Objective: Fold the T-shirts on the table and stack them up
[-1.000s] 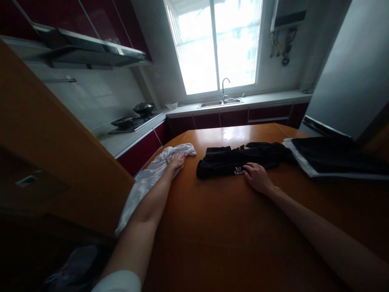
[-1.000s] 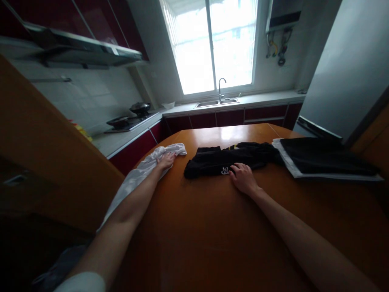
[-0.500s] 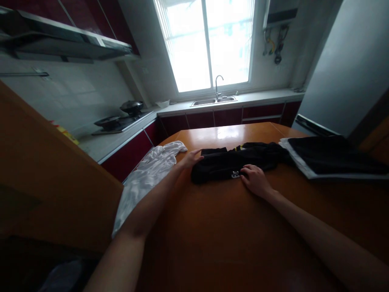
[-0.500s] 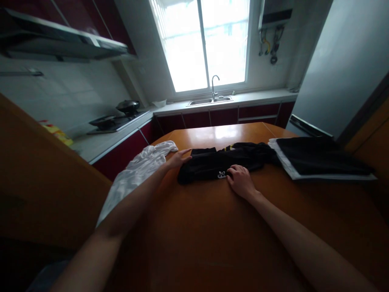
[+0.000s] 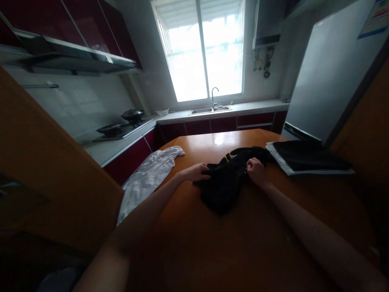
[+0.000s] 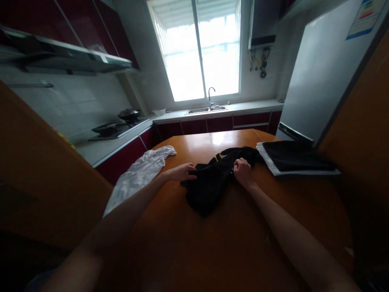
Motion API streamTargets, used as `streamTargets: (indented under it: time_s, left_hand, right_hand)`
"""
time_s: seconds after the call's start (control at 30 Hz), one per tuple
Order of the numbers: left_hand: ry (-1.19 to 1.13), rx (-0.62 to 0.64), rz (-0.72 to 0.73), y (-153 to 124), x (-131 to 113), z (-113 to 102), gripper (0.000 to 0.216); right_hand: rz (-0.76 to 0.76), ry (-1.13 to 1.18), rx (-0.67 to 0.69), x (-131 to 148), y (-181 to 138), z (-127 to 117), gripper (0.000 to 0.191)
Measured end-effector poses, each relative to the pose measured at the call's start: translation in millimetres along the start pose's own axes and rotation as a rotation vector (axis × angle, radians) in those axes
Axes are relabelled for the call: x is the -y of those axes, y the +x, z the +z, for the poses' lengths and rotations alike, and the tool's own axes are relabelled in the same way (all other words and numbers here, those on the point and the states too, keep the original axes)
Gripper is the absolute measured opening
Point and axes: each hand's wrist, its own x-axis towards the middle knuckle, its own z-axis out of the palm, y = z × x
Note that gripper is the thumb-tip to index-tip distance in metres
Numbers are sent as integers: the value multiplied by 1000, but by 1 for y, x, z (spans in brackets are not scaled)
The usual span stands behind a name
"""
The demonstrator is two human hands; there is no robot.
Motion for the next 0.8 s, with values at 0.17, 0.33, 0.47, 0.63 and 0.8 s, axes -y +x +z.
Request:
streamTargets:
  time_s: [0.17, 0.33, 0.47, 0.63, 0.8]
  left_hand:
    - [52, 11, 255, -16, -13, -1, 89]
    - [164, -34, 431, -17, -16, 7, 39]
    - [81, -122, 386, -3, -24, 7, 25]
    - [78, -286, 230, 24, -50, -5, 33]
    - [77, -509, 142, 43, -83, -20, 31]
  right_hand:
    - [58, 73, -43, -2, 5, -8, 19]
    - [22, 141, -102, 35, -14, -33, 19]
    - [-149, 184, 101, 84, -71, -51, 16]
    - [-244, -4, 115, 124, -126, -46, 65]
    - [-153, -46, 43, 135, -112, -24, 81]
